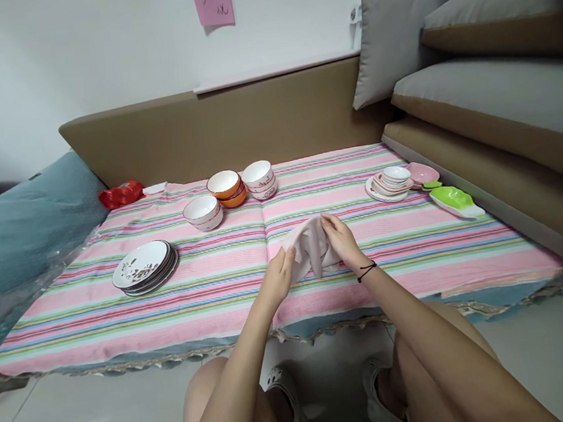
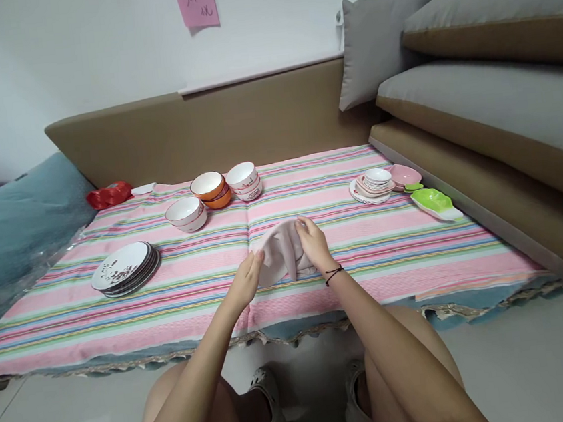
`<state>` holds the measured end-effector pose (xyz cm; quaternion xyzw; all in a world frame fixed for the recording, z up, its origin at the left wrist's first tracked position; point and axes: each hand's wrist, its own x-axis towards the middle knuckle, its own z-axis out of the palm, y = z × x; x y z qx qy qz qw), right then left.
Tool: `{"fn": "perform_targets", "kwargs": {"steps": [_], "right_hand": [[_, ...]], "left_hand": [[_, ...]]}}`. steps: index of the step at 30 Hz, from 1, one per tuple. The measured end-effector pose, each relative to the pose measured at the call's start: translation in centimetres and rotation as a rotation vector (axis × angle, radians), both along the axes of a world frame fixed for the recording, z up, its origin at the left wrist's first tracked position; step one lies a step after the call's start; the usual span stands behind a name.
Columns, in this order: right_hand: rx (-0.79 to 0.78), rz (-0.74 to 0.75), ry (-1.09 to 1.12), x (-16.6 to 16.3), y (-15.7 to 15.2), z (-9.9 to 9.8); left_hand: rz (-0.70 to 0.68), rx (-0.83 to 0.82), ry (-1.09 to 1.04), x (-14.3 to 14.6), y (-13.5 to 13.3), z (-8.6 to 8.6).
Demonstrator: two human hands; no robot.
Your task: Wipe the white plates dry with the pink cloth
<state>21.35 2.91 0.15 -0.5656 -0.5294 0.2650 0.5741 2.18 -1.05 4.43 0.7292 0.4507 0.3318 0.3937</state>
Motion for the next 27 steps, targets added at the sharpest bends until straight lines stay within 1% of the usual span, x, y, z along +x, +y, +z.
{"fn": "perform_targets", "kwargs": {"steps": [1,2,3,5,7,9,10,13,16,20,22,24,27], "right_hand": [[0.042,-0.031,-0.014,-0.2,-0.4,0.8],[0.151,-0.056,-0.076,-0.4,-0.9,1.6],[0.259,-0.031,-0.153,-0.7,-1.5,2.5],[0.384,0.106,-0.340,-1.3,-2.6,4.0],[0.412,0.247,-0.524,-1.9,-3.4,4.8],[0.394,0.287,-0.605,-2.4,-3.6,4.9],[0.380,0.281,-0.608,-2.5,-3.5,4.7],[0.345,0.231,-0.518,-2.4,-2.6,3.9],[0.287,0.156,-0.341,-1.7,-1.5,2.8],[0.131,0.105,-0.095,-0.7,-0.5,1.6],[0.059,0.087,0.012,-0.6,-0.3,1.2],[0.016,0.073,0.063,-0.6,-0.2,0.9],[0.048,0.058,0.016,-0.8,-0.3,0.9]], "left_hand": [[0.000,0.002,0.006,0.0,0.0,0.0],[-0.002,0.005,0.012,0.0,0.1,-0.1],[-0.006,0.009,0.017,0.0,0.1,-0.1],[-0.025,0.019,0.034,0.1,0.1,-0.2],[-0.053,0.031,0.048,0.1,0.0,-0.3],[-0.079,0.043,0.053,0.3,0.0,-0.4],[-0.090,0.050,0.053,0.3,0.0,-0.5],[-0.114,0.078,0.056,0.6,0.0,-0.7],[-0.105,0.111,0.082,0.8,0.0,-0.6],[-0.157,0.161,0.073,1.0,-0.2,0.1],[-0.175,0.161,0.075,1.1,-0.2,0.2],[-0.155,0.156,0.085,1.2,-0.2,0.1],[-0.086,0.170,0.076,1.1,0.0,-0.4]]}}
